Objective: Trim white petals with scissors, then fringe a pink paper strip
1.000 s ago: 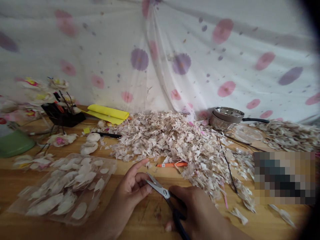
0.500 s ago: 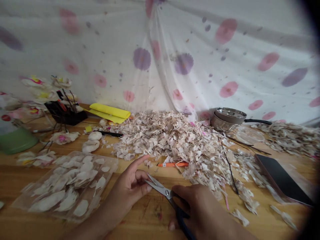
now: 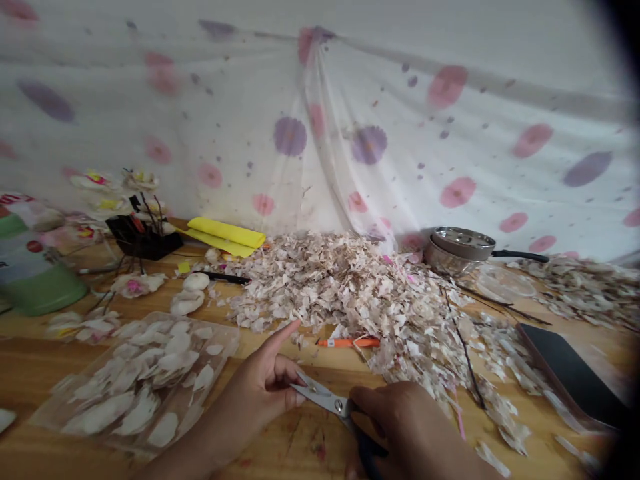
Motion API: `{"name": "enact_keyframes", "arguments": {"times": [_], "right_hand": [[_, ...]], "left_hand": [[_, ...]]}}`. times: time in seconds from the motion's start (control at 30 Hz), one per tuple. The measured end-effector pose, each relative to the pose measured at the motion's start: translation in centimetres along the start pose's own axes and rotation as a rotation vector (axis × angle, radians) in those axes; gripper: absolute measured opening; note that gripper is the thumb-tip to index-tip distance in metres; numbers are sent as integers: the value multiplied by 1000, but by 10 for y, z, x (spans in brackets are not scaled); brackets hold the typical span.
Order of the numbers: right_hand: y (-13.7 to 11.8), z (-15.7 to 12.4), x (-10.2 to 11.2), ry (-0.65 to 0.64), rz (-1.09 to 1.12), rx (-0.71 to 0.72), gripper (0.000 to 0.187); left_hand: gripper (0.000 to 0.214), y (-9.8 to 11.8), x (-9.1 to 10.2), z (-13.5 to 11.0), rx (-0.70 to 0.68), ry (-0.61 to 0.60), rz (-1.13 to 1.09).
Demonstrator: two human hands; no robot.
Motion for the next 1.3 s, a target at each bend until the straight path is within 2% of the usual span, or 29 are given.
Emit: {"name": "enact_keyframes", "arguments": {"times": [0.23,0.33,0.57,0.7,0.8,0.93,1.1,1.2,1.3], "right_hand": [[2,4,-2,23,-86,2,15],[5,5,-4,-4,-91,13,14],[10,8,-10,48,-180,34,16],[10,6,-10,74,-139,-13,10],[11,3,-3,120,-2,-58,13],[9,2,4,143,139,-47,17],[4,5,4,113,8,-50,17],[1,7,0,60,-36,3,18],[2,8,-2,62,-55,67,23]], "left_hand": [[99,0,-1,1,8,-41,-5],[100,-6,1,2,2,-44,-6],[99,-15,5,5,-4,-23,7],[95,-12,4,5,-19,-23,-7],[94,-10,4,5,-34,-13,-8],[94,-8,4,4,-56,-9,1],[90,-9,6,5,-49,16,3],[92,-12,8,7,-54,26,13],[94,-16,9,9,-47,34,-28]]}}
Point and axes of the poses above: each hand's wrist, its own z-axis towards the middle knuckle, its own x-axis out of the back of the hand, y = z × x, the point moved 7 cm from there along z, towards the middle knuckle, and after that the axes turned 5 degrees about -x, right-handed, at the moved point
